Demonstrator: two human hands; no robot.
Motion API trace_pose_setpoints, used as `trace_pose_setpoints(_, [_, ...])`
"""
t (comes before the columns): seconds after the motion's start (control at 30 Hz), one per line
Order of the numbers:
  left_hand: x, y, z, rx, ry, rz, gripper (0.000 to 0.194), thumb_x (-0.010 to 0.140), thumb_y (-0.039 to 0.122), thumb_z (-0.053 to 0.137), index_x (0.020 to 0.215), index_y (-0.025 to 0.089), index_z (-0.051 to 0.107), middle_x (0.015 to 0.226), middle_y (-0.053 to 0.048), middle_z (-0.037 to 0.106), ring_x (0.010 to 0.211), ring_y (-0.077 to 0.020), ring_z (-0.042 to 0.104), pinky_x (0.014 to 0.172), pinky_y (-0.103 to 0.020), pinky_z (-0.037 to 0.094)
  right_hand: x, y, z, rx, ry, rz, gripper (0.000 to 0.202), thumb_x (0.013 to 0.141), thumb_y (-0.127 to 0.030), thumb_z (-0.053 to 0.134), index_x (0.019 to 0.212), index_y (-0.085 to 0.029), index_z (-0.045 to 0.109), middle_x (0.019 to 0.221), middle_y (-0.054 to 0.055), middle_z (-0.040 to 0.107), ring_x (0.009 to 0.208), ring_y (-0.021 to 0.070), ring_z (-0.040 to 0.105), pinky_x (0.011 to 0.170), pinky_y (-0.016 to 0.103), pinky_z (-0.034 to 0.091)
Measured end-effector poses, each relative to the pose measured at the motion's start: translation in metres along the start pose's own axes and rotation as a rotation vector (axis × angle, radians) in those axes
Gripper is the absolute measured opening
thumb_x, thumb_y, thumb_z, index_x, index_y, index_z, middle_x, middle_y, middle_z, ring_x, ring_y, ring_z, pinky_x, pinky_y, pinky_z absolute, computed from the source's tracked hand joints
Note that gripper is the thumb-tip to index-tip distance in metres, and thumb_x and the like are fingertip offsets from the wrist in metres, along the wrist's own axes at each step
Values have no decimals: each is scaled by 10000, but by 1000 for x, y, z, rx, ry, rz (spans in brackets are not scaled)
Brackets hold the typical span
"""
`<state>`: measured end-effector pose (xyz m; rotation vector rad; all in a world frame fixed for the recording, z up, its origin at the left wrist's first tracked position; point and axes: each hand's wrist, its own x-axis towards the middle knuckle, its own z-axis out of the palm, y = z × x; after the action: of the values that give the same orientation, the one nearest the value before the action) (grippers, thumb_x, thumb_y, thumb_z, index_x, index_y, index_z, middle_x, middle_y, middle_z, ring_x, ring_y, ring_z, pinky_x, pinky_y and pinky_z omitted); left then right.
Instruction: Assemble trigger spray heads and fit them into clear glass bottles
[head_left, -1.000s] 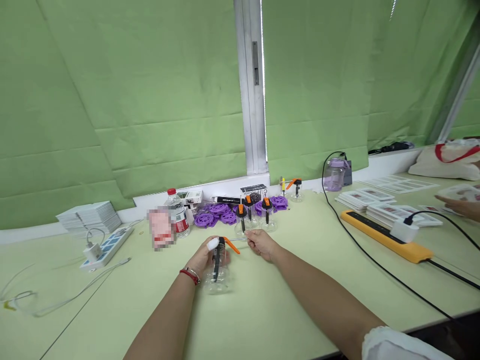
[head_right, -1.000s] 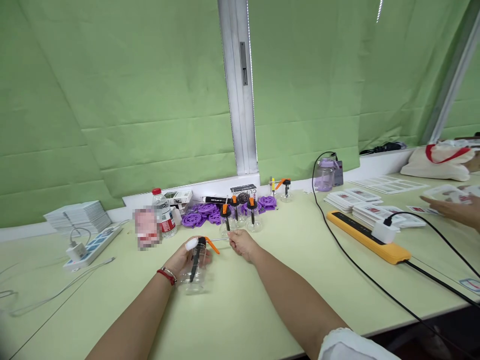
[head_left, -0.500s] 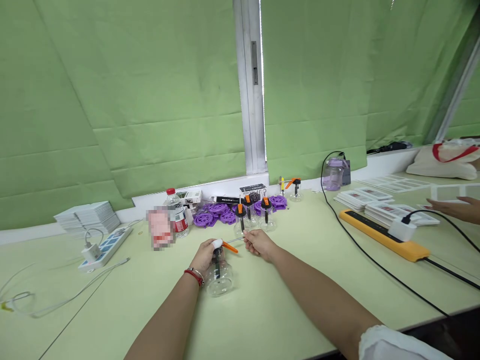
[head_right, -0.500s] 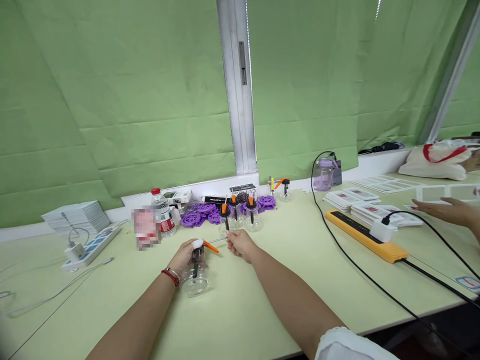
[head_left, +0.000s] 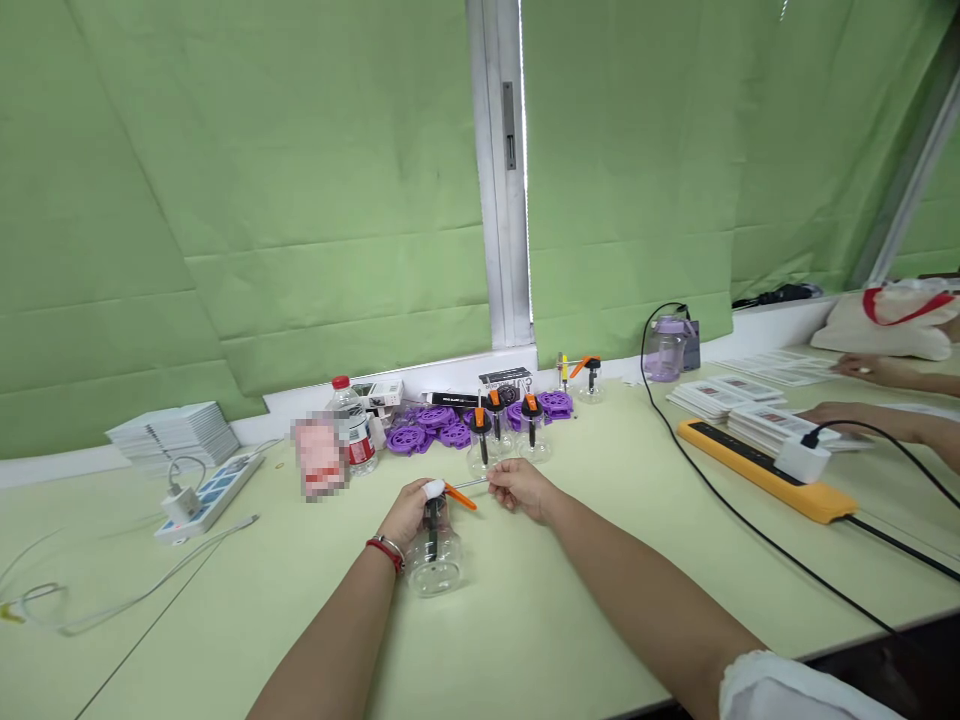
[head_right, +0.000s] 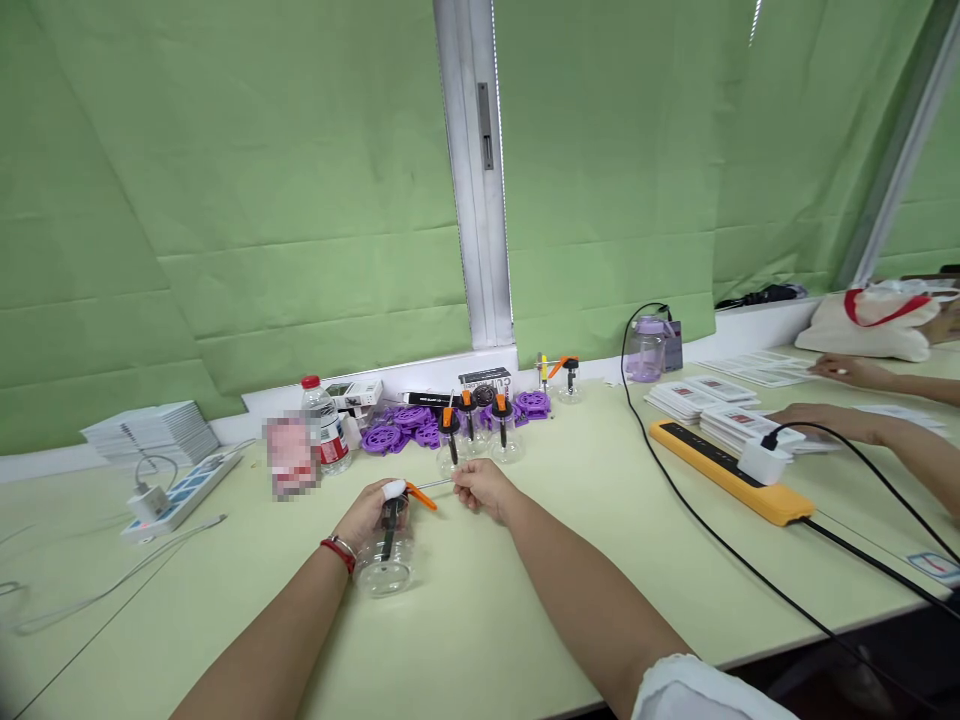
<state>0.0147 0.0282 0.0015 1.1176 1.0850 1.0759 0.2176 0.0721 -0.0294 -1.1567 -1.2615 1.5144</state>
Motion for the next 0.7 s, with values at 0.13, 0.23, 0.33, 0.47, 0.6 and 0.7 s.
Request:
trace_pose_setpoints(0.13, [-1,2,0,11,3,-6,293,614,373,681,710,143,528,480,29,516,376,-103,466,386,-230,380,0,0,1,-18,10,20,266,806,-367,561,660,-148,520,472,-20,546,319,49,405,287,160,220])
trace_pose_setpoints(0.23, [0,3,-1,20,3,-4,277,612,353,681,713,136,541,492,18,533,380,-110,482,385,-232,381,0,1,1,-15,8,-3,204,774,-304,608,668,-152,522,492,-31,558,328,38,406,306,152,252])
trace_pose_setpoints(0.33, [0,2,-2,12,8,-3,267,623,353,673,717,139,541,501,13,541,386,-117,493,396,-243,395,1,2,1,-11,7,-10,243,770,-354,609,668,-147,533,508,-15,572,353,51,447,311,158,271])
trace_pose_setpoints(0.47, [1,1,-3,1,1,-4,273,624,354,677,732,139,548,501,12,542,383,-118,490,393,-244,393,0,3,5,-13,27,-13,260,765,-370,604,651,-147,535,451,-24,540,308,50,393,290,165,218])
trace_pose_setpoints(0.6, [2,1,-4,-9,2,-9,252,638,345,667,727,142,548,512,4,552,390,-118,492,386,-239,391,-6,0,8,43,24,-110,167,681,-264,675,705,-160,547,530,-38,576,393,58,466,365,173,339])
trace_pose_setpoints(0.7, [2,3,-6,-9,10,-20,226,657,337,646,706,141,544,505,-2,551,385,-120,490,373,-239,392,-9,-3,9,77,19,-173,194,624,-235,708,736,-160,568,562,-40,586,452,67,502,438,195,404])
